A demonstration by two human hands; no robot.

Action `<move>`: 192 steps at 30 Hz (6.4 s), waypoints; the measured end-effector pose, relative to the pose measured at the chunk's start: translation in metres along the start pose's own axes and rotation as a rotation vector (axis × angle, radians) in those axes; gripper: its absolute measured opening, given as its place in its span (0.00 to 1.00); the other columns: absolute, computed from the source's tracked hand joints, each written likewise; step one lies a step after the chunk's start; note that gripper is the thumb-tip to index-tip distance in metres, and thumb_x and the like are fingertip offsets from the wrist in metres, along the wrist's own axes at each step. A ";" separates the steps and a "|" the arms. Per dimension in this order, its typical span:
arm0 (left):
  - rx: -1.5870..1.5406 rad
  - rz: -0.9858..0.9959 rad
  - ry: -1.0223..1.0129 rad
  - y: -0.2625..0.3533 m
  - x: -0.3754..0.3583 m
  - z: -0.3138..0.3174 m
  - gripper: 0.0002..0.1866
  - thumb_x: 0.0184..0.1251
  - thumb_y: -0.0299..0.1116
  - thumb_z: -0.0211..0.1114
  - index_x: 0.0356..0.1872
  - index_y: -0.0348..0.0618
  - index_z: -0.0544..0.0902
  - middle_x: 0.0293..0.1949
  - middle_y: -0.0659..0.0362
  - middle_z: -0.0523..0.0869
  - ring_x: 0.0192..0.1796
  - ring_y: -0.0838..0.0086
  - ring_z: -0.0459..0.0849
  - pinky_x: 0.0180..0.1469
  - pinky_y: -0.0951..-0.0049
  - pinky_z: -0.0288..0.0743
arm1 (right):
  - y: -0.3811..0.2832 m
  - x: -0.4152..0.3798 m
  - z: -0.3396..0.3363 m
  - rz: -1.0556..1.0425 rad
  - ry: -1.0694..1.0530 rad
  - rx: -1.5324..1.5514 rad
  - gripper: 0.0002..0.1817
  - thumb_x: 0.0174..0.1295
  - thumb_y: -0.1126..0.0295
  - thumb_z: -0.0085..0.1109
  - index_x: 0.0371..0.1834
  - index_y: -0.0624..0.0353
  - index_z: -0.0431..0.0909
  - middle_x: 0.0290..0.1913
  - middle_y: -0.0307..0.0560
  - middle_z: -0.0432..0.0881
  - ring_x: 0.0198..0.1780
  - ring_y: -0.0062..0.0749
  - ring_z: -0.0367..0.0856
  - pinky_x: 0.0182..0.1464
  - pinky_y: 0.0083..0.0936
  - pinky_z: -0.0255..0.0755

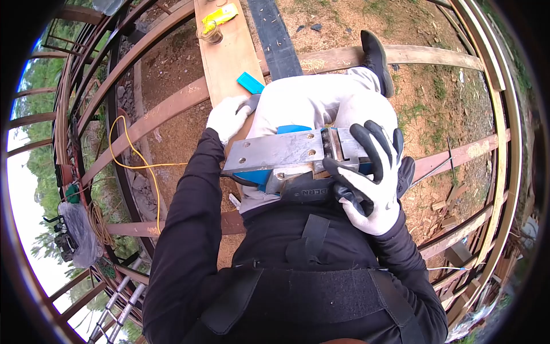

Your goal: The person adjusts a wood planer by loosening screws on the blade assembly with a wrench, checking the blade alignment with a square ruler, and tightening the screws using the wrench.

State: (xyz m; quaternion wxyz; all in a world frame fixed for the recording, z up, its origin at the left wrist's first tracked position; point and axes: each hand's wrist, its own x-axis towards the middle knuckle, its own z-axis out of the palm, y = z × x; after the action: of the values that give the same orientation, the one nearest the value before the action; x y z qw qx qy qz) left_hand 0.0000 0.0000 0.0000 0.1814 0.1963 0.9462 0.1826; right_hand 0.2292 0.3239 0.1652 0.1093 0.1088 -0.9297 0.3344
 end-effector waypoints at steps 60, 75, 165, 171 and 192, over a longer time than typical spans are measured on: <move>-0.103 0.419 -0.469 0.250 -0.085 -0.118 0.31 0.71 0.49 0.67 0.67 0.37 0.80 0.61 0.45 0.86 0.64 0.55 0.84 0.69 0.62 0.75 | 0.402 -0.276 0.026 1.667 1.041 0.374 0.14 0.65 0.61 0.64 0.47 0.58 0.85 0.28 0.52 0.87 0.24 0.40 0.84 0.27 0.37 0.78; -0.622 0.538 -0.218 0.249 -0.068 -0.141 0.25 0.77 0.39 0.68 0.66 0.31 0.79 0.59 0.53 0.86 0.62 0.72 0.83 0.67 0.69 0.75 | 0.062 0.005 -0.157 0.102 0.713 0.879 0.22 0.80 0.65 0.53 0.66 0.73 0.74 0.45 0.56 0.87 0.44 0.43 0.90 0.52 0.41 0.86; -0.195 0.781 0.271 0.249 -0.193 -0.061 0.25 0.47 0.34 0.81 0.51 0.57 0.93 0.42 0.61 0.85 0.52 0.59 0.86 0.60 0.54 0.80 | 0.019 0.142 -0.036 -0.161 -0.355 1.899 0.30 0.84 0.55 0.40 0.69 0.76 0.71 0.15 0.45 0.74 0.11 0.24 0.66 0.18 0.23 0.63; -0.190 0.797 0.283 0.249 -0.191 -0.060 0.25 0.46 0.33 0.81 0.51 0.57 0.93 0.42 0.61 0.85 0.51 0.59 0.86 0.59 0.54 0.80 | 0.041 0.162 -0.015 -0.525 -0.616 1.946 0.31 0.83 0.53 0.39 0.66 0.77 0.72 0.15 0.45 0.74 0.10 0.25 0.66 0.18 0.22 0.62; -1.558 0.737 0.572 0.271 -0.063 -0.165 0.35 0.59 0.48 0.82 0.62 0.36 0.83 0.51 0.51 0.91 0.51 0.64 0.91 0.54 0.71 0.85 | 0.015 0.134 -0.048 -0.041 -0.178 1.098 0.15 0.66 0.79 0.58 0.55 0.60 0.80 0.28 0.39 0.76 0.27 0.32 0.77 0.34 0.26 0.74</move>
State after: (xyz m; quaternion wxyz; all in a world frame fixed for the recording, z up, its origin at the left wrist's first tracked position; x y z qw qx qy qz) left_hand 0.0681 0.1591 0.2735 -0.0489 0.2553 0.4411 0.8590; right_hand 0.1033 0.3491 0.2291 -0.0359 0.1958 -0.6221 0.7572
